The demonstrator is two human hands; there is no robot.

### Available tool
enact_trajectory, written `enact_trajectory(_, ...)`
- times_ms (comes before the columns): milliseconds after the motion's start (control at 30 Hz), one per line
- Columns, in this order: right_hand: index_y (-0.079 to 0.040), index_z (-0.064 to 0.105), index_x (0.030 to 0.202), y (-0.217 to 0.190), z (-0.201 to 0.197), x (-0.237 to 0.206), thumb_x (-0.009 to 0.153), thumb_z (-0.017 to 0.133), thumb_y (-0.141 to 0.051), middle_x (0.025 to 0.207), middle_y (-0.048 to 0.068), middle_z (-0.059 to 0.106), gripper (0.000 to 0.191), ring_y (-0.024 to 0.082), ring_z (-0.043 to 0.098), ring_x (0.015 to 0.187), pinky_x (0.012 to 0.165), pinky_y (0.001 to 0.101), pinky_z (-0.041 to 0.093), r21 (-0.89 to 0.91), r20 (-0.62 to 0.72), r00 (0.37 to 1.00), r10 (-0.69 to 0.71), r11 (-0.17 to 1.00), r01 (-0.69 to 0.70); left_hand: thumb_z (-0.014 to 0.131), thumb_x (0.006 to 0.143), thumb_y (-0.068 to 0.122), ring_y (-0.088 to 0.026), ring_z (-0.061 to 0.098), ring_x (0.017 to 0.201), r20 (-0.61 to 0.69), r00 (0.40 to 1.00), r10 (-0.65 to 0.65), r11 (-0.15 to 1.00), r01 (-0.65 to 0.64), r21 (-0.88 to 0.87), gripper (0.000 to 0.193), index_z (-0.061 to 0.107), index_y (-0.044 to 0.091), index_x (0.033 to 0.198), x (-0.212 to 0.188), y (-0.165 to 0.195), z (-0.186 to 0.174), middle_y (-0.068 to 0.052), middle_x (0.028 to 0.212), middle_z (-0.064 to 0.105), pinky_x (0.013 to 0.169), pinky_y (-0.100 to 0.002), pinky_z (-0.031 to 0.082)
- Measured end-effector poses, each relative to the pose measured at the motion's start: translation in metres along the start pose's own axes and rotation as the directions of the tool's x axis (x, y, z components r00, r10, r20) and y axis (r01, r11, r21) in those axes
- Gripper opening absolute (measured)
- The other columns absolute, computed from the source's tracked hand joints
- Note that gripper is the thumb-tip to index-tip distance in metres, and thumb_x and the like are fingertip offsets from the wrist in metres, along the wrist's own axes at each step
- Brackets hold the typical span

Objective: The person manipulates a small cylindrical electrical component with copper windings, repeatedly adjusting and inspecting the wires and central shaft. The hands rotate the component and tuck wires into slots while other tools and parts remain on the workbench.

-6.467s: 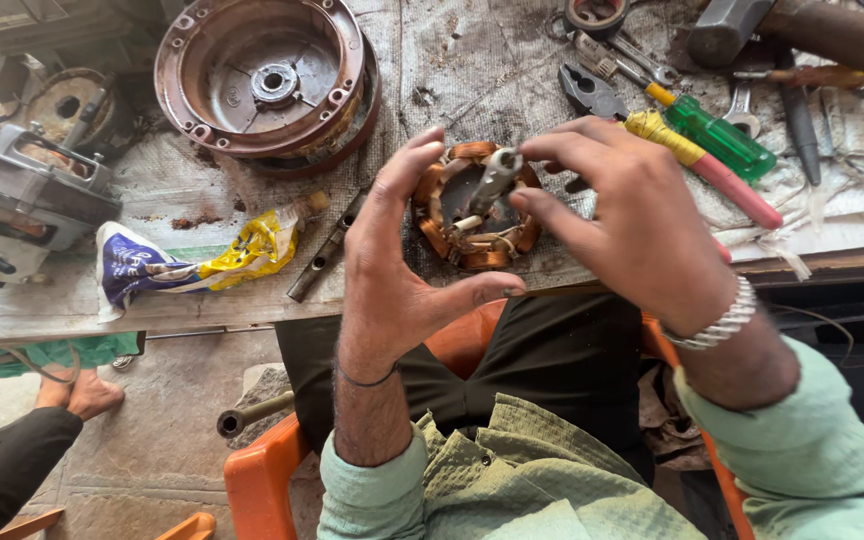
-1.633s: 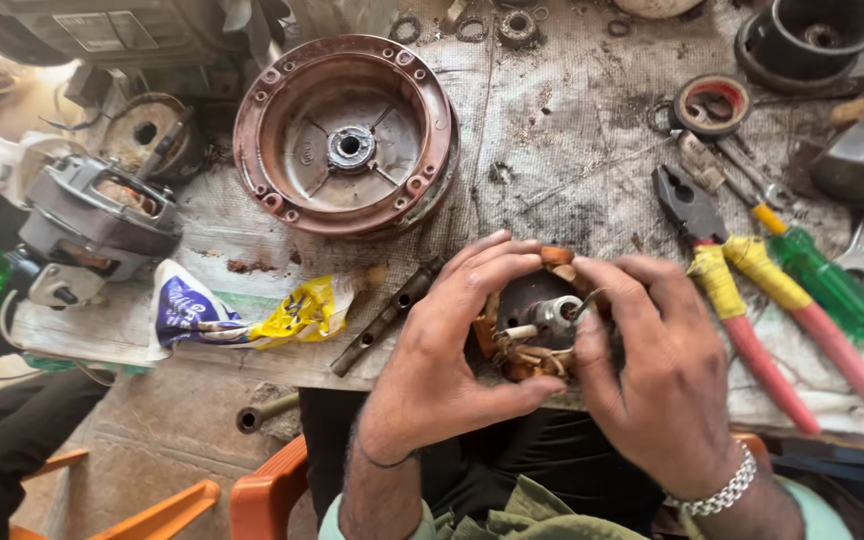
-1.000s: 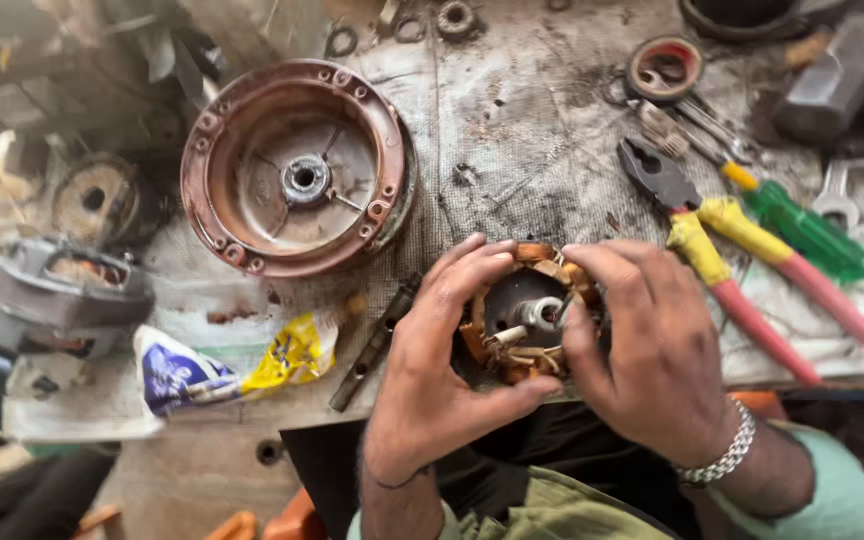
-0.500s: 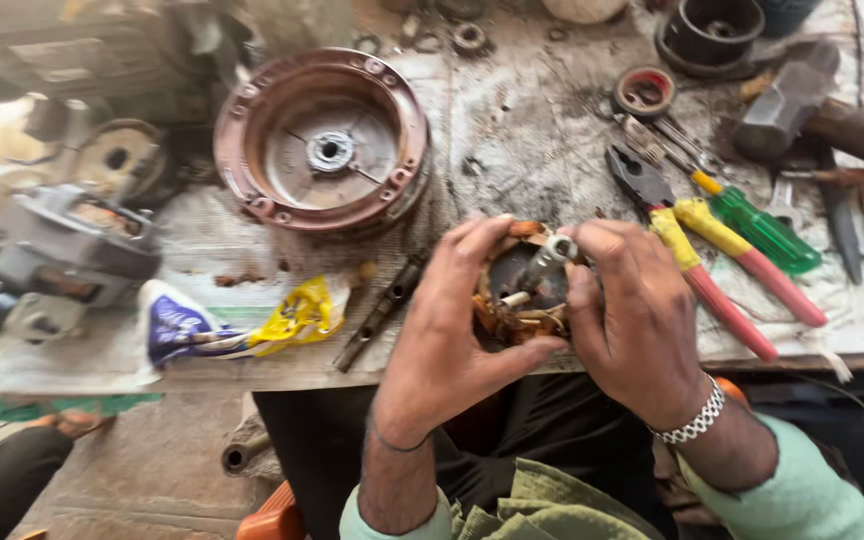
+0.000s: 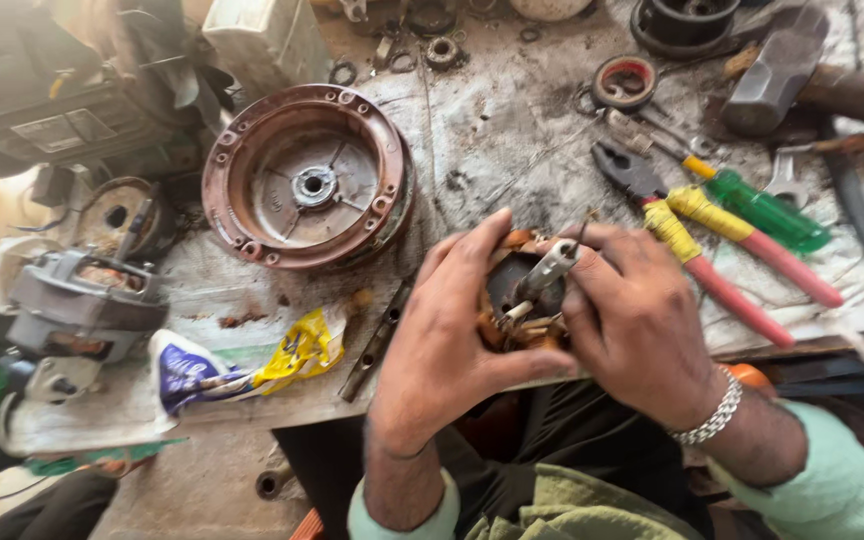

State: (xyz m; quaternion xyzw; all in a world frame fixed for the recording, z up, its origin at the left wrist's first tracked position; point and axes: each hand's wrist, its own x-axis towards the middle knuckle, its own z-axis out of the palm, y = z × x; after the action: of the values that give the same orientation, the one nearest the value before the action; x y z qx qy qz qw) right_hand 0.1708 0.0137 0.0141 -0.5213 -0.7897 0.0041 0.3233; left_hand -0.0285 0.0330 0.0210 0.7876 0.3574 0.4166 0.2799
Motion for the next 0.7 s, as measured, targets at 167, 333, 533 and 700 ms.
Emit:
enact_trajectory(167,-0.001,0.060,0.125,-0.002,0.000,0.003,0.093,0.059,-0.004,0.117,0.021,0.064,0.033,0.040,0.062,0.108,0.095,0.0503,0.048,0.018,-0.029,0.999,-0.043,0.999,0.043,0.085,0.081,0.031,-0.031,0.070,0.116,-0.154,0.981,-0.119,0.992,0.111,-0.056,0.070,0.058,-0.004,0.135,-0.006,-0.005,0.001,-0.018,0.128,0.067,0.099,-0.039,0.056)
enact_trajectory(333,0.000,0.059,0.123,-0.001,0.000,0.002,0.090,0.059,-0.004,0.115,0.019,0.063,0.033,0.039,0.062,0.109,0.096,0.0507,0.048,0.013,-0.023,0.998,-0.050,0.999,0.050,0.072,0.093,0.009,-0.025,0.076,0.096,-0.299,0.938,-0.175,0.984,0.180,-0.009,0.018,0.072,-0.002,0.108,0.000,-0.001,0.013,-0.013,0.111,0.073,0.083,-0.034,0.061)
enact_trajectory(533,-0.001,0.060,0.124,0.000,-0.002,-0.001,0.086,0.062,-0.003,0.118,0.019,0.063,0.039,0.039,0.062,0.107,0.095,0.0503,0.048,0.022,-0.008,0.998,-0.068,0.997,0.068,0.075,0.087,0.006,-0.023,0.077,0.088,-0.317,0.939,-0.131,0.987,0.152,0.044,0.014,0.073,-0.001,0.099,0.002,0.000,0.010,-0.011,0.104,0.074,0.078,-0.032,0.061)
enact_trajectory(700,-0.001,0.059,0.125,0.001,-0.001,-0.002,0.084,0.062,-0.002,0.120,0.018,0.063,0.041,0.038,0.063,0.108,0.096,0.0493,0.050,0.032,-0.013,0.998,-0.063,0.998,0.063,0.074,0.090,0.006,-0.026,0.076,0.091,-0.322,0.945,-0.055,0.990,0.094,0.107,0.012,0.073,0.000,0.101,0.002,0.003,0.013,-0.011,0.106,0.074,0.080,-0.033,0.061)
